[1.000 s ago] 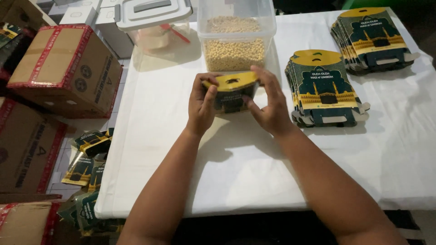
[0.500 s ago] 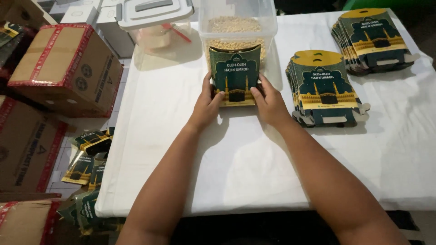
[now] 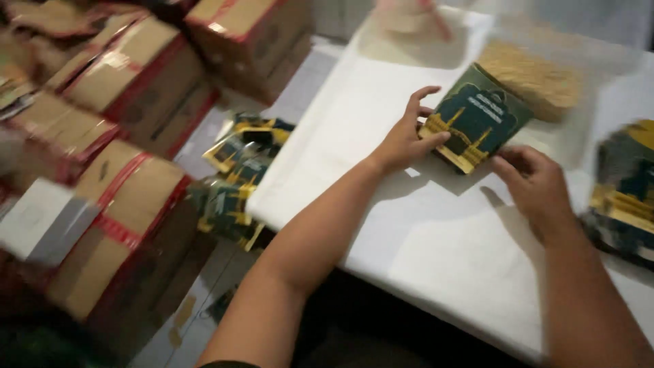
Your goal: Assembling small cardboard packaging boxes by folding flaps and tucking them into place.
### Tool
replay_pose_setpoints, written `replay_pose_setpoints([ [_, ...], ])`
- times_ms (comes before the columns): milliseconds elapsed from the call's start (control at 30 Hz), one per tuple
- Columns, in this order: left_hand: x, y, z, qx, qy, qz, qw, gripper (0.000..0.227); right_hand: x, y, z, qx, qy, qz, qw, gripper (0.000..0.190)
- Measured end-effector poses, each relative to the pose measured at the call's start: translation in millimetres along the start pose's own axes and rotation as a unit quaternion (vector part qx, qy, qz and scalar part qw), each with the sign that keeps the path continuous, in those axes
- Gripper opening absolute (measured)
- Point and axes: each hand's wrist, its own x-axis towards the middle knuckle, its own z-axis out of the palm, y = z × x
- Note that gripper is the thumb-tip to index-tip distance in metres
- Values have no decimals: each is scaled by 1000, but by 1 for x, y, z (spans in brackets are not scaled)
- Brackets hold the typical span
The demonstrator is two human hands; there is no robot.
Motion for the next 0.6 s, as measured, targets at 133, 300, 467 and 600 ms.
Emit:
replay_pose_setpoints([
  [133,-31,-25,-73,22,41,60,997,48,6,26,2,-100,-24,-100,990,20],
  [300,-91,9,-182,83,372,49,923,39,10,41,-2,-206,-12,-148,967,26],
  [467,-157,8,-257,94,445,-110,884,36,8,39,-1,-211,-10,-182,960,26],
  [600,-191,-2,-265,220,361,-307,852,60,13,47,0,-208,-7,-189,960,25],
])
